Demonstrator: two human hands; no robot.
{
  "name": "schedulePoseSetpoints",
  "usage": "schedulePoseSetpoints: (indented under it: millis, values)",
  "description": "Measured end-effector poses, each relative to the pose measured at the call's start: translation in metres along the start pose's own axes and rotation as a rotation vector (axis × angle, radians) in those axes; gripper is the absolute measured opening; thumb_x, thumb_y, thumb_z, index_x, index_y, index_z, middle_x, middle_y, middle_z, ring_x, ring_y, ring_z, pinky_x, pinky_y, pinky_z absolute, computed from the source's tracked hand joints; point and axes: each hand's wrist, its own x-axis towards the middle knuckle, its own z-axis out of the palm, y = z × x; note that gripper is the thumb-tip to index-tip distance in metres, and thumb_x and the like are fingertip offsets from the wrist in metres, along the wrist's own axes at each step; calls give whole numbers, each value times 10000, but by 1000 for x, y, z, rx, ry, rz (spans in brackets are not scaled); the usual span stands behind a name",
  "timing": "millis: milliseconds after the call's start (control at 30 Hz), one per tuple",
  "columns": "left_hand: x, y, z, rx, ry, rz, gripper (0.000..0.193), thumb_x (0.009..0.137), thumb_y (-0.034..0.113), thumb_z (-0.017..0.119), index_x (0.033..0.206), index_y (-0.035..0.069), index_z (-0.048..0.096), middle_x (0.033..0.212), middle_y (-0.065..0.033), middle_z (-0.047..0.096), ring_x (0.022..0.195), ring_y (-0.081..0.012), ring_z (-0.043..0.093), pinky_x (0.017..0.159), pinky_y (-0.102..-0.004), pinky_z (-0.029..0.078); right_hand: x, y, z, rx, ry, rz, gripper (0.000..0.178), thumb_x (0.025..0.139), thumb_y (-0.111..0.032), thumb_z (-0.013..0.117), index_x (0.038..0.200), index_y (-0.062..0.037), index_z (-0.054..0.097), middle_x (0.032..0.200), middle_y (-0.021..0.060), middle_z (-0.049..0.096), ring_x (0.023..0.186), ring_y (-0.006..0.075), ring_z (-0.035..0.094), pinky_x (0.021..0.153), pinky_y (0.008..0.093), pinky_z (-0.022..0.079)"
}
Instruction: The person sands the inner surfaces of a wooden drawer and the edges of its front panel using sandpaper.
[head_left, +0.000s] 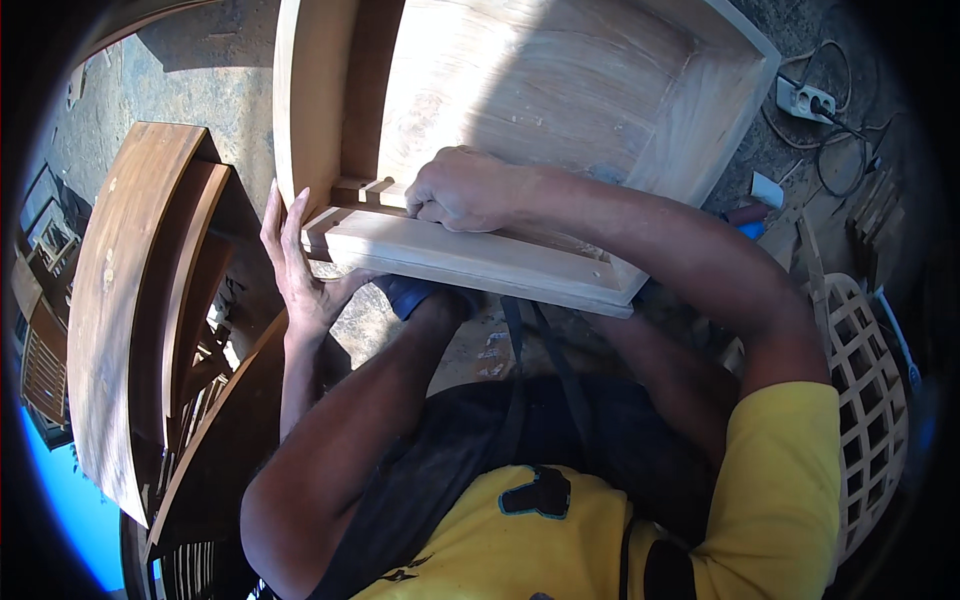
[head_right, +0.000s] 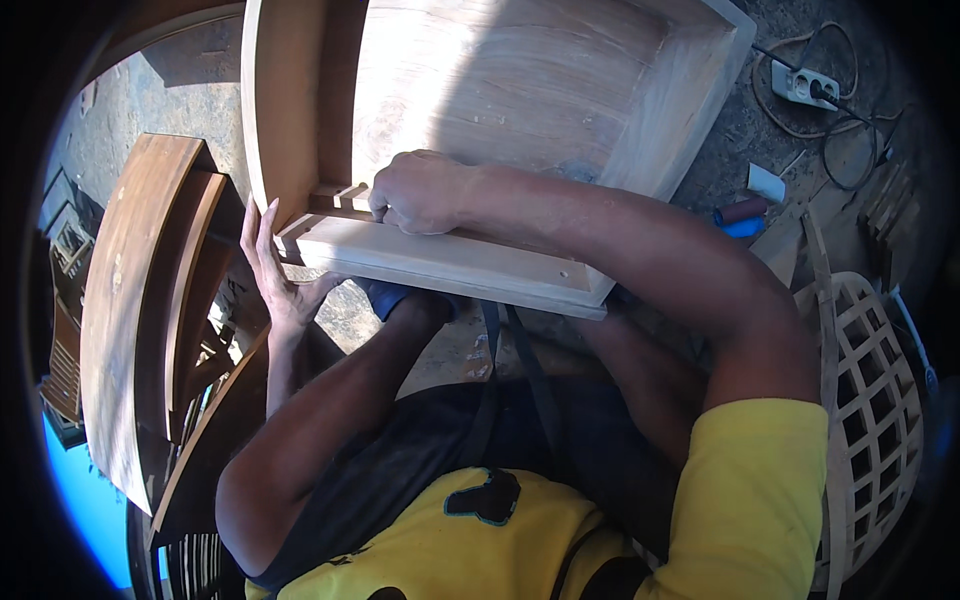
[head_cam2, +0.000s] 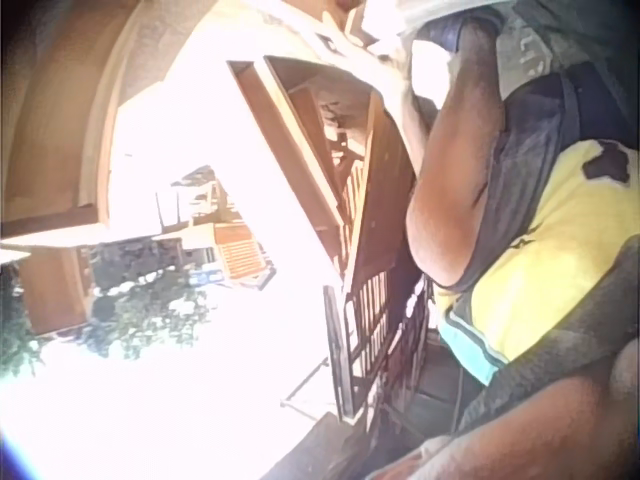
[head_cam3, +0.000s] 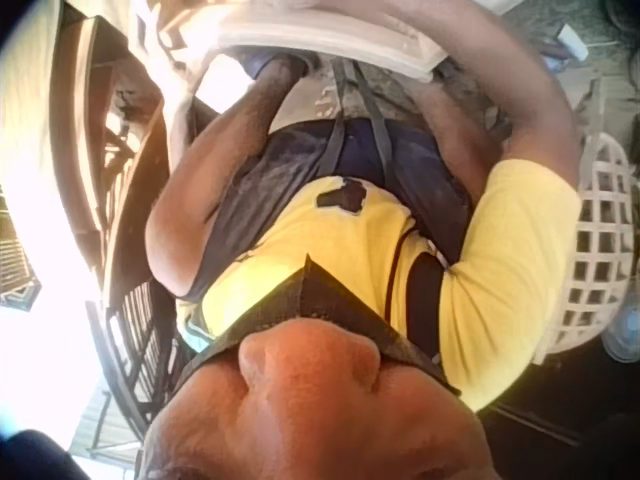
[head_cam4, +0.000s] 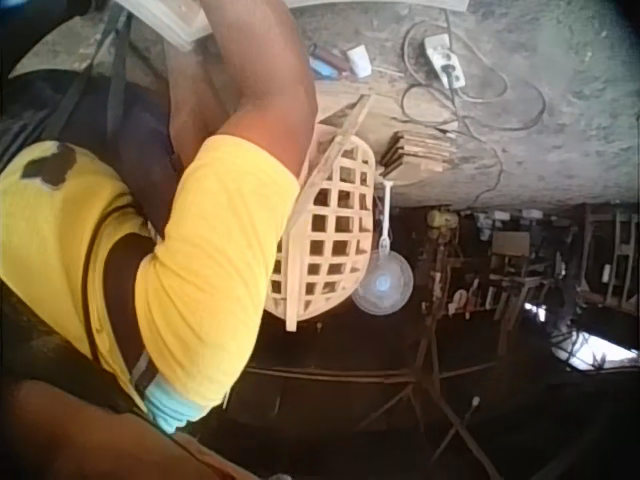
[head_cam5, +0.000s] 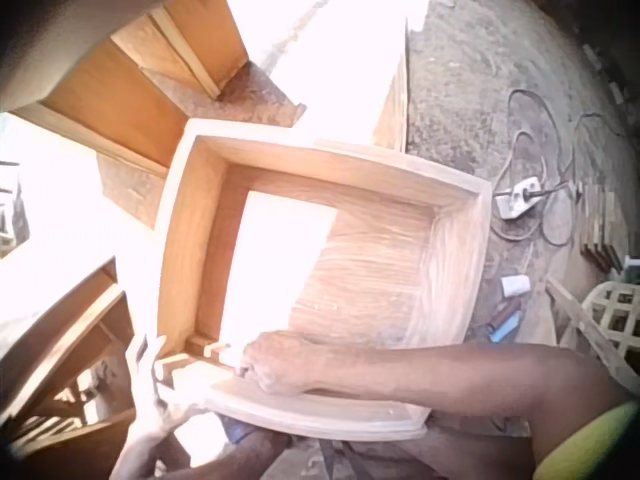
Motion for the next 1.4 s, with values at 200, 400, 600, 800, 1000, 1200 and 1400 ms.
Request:
schedulePoseSetpoints:
  millis: [200,400,600,800,1000,1200,1400]
  values:
    - [5,7,6,-18,-4,14,1152,660,539,956,1587,93,438,1636,-265,310,1531,-417,340,1200,-554,406,-115,24,-32,-66,-394,295,151,922,-143,690,956,-22,773,886,190,737,886,357,710,766,448,526]
    - [4,5,4,-60,-6,-42,1161,554,374,1030,1564,204,485,1653,-227,289,1514,-428,384,1197,-553,441,-129,13,-34,87,14,310,242,926,-242,715,1078,-83,815,947,173,771,915,348,735,840,436,555]
    - [3,3,3,-87,11,-32,1161,547,340,1032,1564,220,485,1656,-226,282,1520,-437,362,1206,-555,419,-135,-9,-26,194,28,398,262,929,-240,745,1104,-51,798,941,166,773,896,285,737,827,388,551]
    - [1,-2,7,-58,33,19,1124,538,347,1027,1538,243,527,1647,-227,323,1530,-439,345,1216,-560,376,-133,13,-17,272,4,539,231,954,-189,769,1101,-10,774,843,78,721,809,192,681,768,360,523]
    - [1,-5,4,-77,43,61,1076,534,324,1015,1511,247,574,1675,-209,298,1537,-433,346,1229,-568,385,-128,-14,-17,-326,256,179,220,966,-158,723,1147,-34,745,910,133,684,796,310,673,735,415,515]
    - [-1,-5,9,-81,37,40,1045,537,351,1015,1493,312,595,1663,-222,322,1519,-432,365,1206,-558,381,-116,-16,-17,26,116,435,207,993,-207,671,953,-5,691,834,197,655,801,375,677,744,477,523]
    - [-1,-6,6,-66,32,32,1067,527,336,1019,1501,352,584,1659,-215,317,1506,-432,376,1199,-552,383,-121,-6,-5,72,94,396,232,1026,-188,671,916,11,626,759,67,550,751,121,519,678,345,435]
